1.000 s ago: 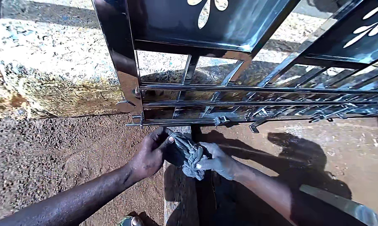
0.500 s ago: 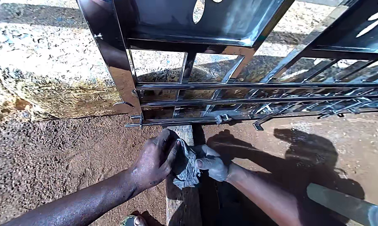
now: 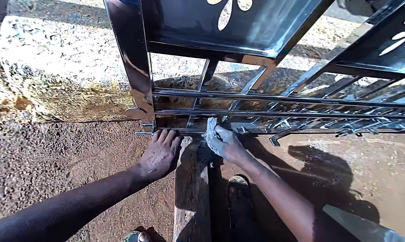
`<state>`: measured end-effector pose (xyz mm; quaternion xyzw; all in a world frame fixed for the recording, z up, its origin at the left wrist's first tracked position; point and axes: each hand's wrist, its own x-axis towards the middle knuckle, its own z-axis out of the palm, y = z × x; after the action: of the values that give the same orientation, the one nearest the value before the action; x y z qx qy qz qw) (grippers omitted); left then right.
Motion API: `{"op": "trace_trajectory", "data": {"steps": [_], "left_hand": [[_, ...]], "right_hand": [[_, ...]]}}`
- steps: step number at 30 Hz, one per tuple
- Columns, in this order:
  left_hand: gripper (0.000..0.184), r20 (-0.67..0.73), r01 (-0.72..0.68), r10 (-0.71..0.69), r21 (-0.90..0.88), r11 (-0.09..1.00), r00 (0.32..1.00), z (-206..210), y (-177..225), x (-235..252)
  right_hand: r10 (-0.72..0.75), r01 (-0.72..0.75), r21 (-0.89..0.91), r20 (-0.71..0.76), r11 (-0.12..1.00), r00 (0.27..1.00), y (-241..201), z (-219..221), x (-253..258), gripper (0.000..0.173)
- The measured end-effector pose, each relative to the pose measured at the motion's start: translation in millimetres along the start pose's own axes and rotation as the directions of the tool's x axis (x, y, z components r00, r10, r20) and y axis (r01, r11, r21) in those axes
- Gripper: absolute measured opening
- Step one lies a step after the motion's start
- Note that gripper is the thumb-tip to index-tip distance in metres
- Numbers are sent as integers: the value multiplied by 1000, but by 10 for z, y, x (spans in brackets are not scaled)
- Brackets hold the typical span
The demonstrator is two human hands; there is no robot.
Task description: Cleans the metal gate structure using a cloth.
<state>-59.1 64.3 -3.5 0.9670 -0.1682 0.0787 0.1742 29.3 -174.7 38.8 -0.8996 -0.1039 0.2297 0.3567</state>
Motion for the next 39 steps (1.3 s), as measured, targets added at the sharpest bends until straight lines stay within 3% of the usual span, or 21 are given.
{"op": "trace_trajectory", "data": {"steps": [2,4,7,11,15,19,24,30,33,39], "left_hand": [[31,-10,-106,108,110,988,994,93,-126,52],[27,12,-152,152,130,980,988,162,-255,110],[23,49,-184,182,46,982,982,249,-390,182],[22,35,-199,198,20,980,980,250,-395,251],[22,39,-198,197,25,980,980,240,-410,275],[22,25,-211,210,10,978,977,291,-383,306],[20,21,-215,215,12,977,976,276,-403,327],[20,0,-199,199,16,980,980,252,-389,330],[20,-12,-213,214,34,976,977,226,-417,314],[19,-19,-216,217,19,976,976,226,-411,292]], "right_hand": [[181,-84,-309,300,947,936,-200,112,128,82],[255,-94,-405,366,910,895,-363,204,207,94],[328,-153,-489,296,859,897,-502,261,358,93],[379,-225,-468,267,855,886,-584,329,402,92],[343,-234,-345,302,909,889,-499,306,224,107],[327,-261,-218,361,940,873,-540,158,471,97],[352,-241,-339,320,909,880,-525,202,220,104],[417,-191,-608,255,770,872,-794,234,512,81],[427,-200,-633,227,747,875,-688,247,309,100],[465,-243,-643,199,726,863,-643,129,439,86]]}}
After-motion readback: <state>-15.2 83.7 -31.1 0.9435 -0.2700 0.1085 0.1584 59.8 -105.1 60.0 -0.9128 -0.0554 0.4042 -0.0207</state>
